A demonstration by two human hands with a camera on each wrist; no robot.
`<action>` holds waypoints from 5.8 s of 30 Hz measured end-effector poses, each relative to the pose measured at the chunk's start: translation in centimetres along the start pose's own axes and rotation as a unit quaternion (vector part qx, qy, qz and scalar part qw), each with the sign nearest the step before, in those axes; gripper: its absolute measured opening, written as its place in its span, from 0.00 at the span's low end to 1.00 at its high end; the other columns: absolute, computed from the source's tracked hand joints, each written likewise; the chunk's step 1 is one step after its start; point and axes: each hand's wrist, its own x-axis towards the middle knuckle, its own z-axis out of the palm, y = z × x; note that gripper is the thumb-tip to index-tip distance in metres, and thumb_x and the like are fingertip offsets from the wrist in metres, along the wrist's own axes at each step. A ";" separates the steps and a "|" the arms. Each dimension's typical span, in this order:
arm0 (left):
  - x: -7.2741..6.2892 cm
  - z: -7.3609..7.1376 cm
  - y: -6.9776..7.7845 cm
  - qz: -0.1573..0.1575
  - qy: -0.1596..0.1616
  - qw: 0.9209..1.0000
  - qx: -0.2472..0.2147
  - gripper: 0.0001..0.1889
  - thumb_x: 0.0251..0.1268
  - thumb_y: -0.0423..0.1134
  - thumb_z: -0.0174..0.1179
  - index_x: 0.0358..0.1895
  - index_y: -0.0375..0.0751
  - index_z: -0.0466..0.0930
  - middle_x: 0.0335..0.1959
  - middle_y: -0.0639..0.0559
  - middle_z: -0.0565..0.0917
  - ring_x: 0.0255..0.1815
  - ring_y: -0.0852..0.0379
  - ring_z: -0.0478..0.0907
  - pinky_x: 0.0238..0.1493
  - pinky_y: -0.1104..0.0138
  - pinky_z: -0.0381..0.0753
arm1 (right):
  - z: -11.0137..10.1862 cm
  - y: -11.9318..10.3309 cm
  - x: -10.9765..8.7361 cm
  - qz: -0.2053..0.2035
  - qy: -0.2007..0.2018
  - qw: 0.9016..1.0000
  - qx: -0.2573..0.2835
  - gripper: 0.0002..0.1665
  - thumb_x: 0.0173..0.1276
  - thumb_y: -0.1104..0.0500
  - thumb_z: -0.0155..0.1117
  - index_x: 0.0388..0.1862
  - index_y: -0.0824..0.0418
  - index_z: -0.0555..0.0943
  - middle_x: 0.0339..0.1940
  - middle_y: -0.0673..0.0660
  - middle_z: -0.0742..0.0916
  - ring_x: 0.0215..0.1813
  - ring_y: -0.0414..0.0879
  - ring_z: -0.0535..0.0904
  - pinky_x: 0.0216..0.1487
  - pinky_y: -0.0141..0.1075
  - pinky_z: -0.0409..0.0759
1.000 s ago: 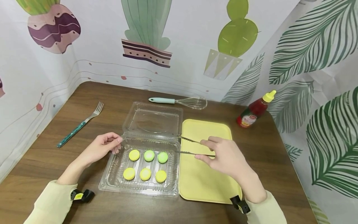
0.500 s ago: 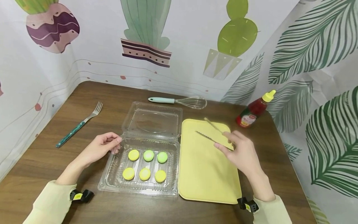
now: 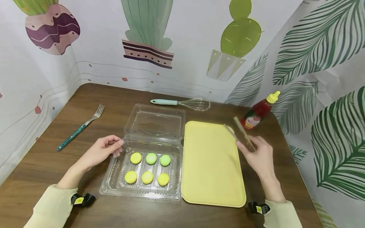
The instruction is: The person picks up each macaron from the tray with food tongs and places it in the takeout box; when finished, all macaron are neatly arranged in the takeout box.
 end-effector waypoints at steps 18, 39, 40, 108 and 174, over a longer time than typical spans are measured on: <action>0.0 0.0 0.1 -0.004 0.002 1.000 0.004 0.13 0.76 0.38 0.57 0.42 0.26 0.77 0.27 0.43 0.81 0.23 0.57 0.76 0.26 0.66 0.79 | -0.7 5.1 -1.8 0.146 -0.046 0.988 -0.025 0.27 0.63 0.48 0.73 0.48 0.70 0.84 0.38 0.63 0.85 0.31 0.30 0.70 0.34 0.30 0.68; 0.0 0.1 0.3 -0.013 0.002 1.000 -0.005 0.13 0.76 0.38 0.57 0.43 0.27 0.77 0.27 0.44 0.81 0.24 0.58 0.76 0.24 0.67 0.76 | -0.3 8.0 -3.6 0.151 -0.133 0.977 -0.073 0.35 0.65 0.44 0.71 0.52 0.75 0.79 0.44 0.73 0.85 0.43 0.65 0.80 0.40 0.53 0.74; 0.0 0.1 0.3 -0.013 0.002 1.000 -0.005 0.13 0.76 0.38 0.57 0.43 0.27 0.77 0.27 0.44 0.81 0.24 0.58 0.76 0.24 0.67 0.76 | -0.3 8.0 -3.6 0.152 -0.134 0.977 -0.073 0.35 0.65 0.44 0.71 0.52 0.75 0.79 0.44 0.73 0.85 0.43 0.65 0.80 0.39 0.53 0.74; 1.7 -2.0 1.1 -0.042 0.032 0.997 0.055 0.22 0.83 0.46 0.44 0.47 0.26 0.76 0.32 0.42 0.82 0.30 0.51 0.81 0.31 0.64 0.82 | 2.4 -2.5 3.1 -0.050 -0.108 0.990 -0.074 0.21 0.67 0.50 0.70 0.47 0.67 0.84 0.41 0.65 0.80 0.40 0.60 0.74 0.35 0.53 0.73; 11.9 -2.6 1.0 -0.131 0.022 0.991 0.031 0.18 0.80 0.45 0.49 0.43 0.29 0.75 0.30 0.51 0.74 0.31 0.59 0.71 0.35 0.71 0.74 | 16.8 -11.5 9.7 0.214 -0.295 0.891 0.270 0.21 0.77 0.52 0.58 0.37 0.72 0.78 0.18 0.52 0.76 0.18 0.37 0.66 0.23 0.29 0.65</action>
